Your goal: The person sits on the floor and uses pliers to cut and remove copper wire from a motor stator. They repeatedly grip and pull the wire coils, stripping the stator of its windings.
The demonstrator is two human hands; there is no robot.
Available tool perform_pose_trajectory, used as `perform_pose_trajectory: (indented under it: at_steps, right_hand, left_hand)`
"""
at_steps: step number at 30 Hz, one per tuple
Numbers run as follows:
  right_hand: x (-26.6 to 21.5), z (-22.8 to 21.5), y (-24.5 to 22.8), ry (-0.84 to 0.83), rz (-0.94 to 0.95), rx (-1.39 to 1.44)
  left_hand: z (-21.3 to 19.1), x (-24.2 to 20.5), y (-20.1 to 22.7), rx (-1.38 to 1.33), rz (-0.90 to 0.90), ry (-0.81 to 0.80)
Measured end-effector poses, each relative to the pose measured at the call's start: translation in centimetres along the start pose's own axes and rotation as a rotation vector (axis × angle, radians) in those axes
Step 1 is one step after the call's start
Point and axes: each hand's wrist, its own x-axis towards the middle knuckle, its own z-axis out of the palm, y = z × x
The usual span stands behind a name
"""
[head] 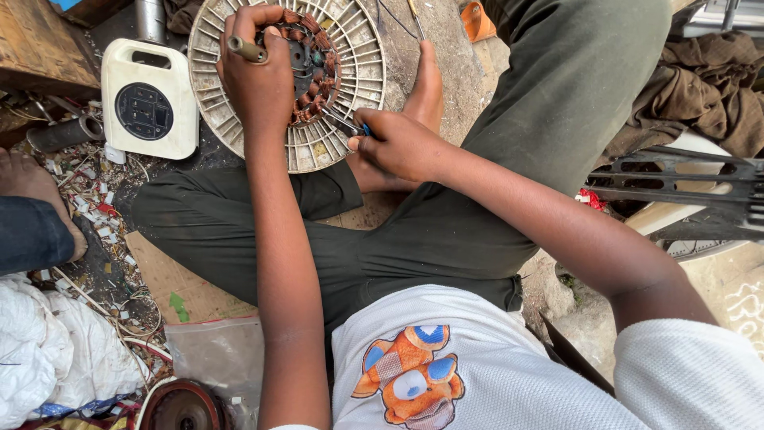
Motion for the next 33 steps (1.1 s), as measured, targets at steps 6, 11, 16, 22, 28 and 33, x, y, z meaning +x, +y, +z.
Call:
perform_pose_trajectory:
  at_steps: [6,11,16,22,28,33]
  right_hand:
    - [0.3,0.4,0.1,-0.036,0.104,0.006]
    - [-1.0,0.1,-2.0,0.231,-0.028,-0.383]
    - [-3.6,1.1,-3.9,0.450,-0.192,-0.967]
    - [-2.3,3.9,-1.6,0.404,-0.178,-0.882]
    - [-7.1,6.1,-2.0,0.612,-0.200,-0.508]
    - [-7.7,7.0,-1.0,0.403,-0.055,-0.044]
  left_hand:
    - [0.1,-0.1,-0.4,-0.026,0.027,0.010]
    - [0.5,-0.2,-0.5,0.028,0.039,0.034]
    - [1.0,-0.5,-0.1,0.042,0.042,0.077]
    - [1.3,-0.3,-1.1,-0.059,0.047,0.025]
    - [0.4,0.3,-1.1,-0.117,0.035,-0.022]
    - [0.1,0.2,-1.4,-0.164,0.105,-0.027]
